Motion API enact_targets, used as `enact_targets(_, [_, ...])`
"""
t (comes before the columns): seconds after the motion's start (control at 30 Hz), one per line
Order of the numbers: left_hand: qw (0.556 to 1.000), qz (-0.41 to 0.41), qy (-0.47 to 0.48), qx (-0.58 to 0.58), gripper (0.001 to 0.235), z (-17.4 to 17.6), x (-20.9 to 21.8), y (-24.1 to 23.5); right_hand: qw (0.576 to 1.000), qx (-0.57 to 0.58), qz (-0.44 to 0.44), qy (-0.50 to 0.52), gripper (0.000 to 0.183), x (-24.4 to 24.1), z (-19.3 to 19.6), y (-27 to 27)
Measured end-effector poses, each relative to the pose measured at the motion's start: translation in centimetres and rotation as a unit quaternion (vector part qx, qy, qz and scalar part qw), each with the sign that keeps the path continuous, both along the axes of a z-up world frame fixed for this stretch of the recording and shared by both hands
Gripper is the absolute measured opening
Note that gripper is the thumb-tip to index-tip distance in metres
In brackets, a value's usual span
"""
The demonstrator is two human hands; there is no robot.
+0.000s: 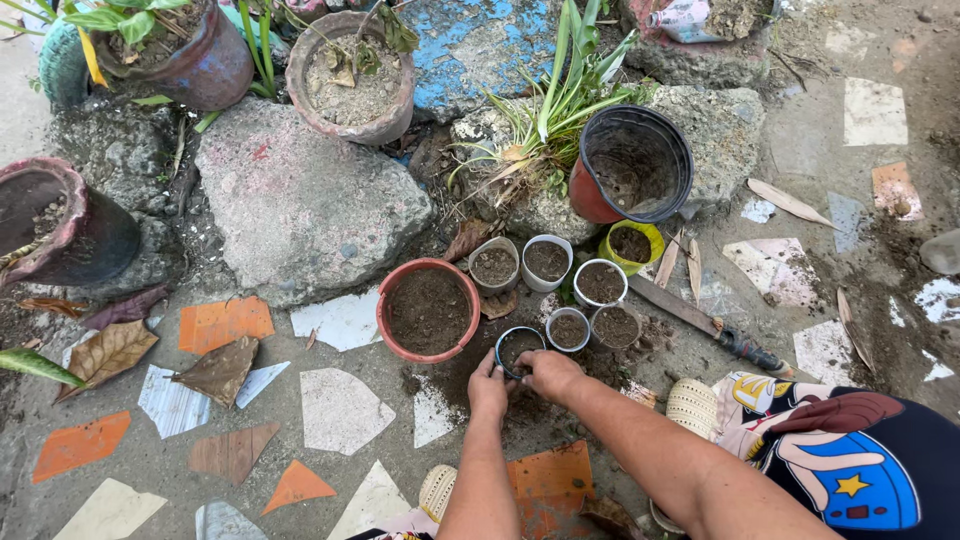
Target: The person fills multiple small pots with soil by hand, transfers soil between containers, and plants seeds in the prepared soil.
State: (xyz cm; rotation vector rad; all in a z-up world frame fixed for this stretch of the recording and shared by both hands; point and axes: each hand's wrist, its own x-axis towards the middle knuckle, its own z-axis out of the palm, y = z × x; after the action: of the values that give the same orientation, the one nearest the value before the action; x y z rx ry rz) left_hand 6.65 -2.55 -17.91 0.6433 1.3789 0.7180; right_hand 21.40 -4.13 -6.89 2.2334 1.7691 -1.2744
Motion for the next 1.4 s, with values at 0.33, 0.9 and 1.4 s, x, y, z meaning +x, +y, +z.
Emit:
enact_targets(0.33, [0.995,-0.006,-0.016,-0.102,0.059,0.5,0.5,0.0,0.985,0.111,0.129,-0.028,0.050,-0.6,-1.1,3.5])
enact_targets(0.9, [0.996,-0.036,0.044,-0.066,0.048,3.7,0.4,-0.6,0.985,0.155,0.046,0.053,0.025,0.8,3.2,4.2])
enact_targets(1.4, [0.993,-0.064,0.091,-0.040,0.055,4.0,0.7,0.0,0.984,0.103,0.117,-0.085,0.026,-0.8,-3.9,4.5])
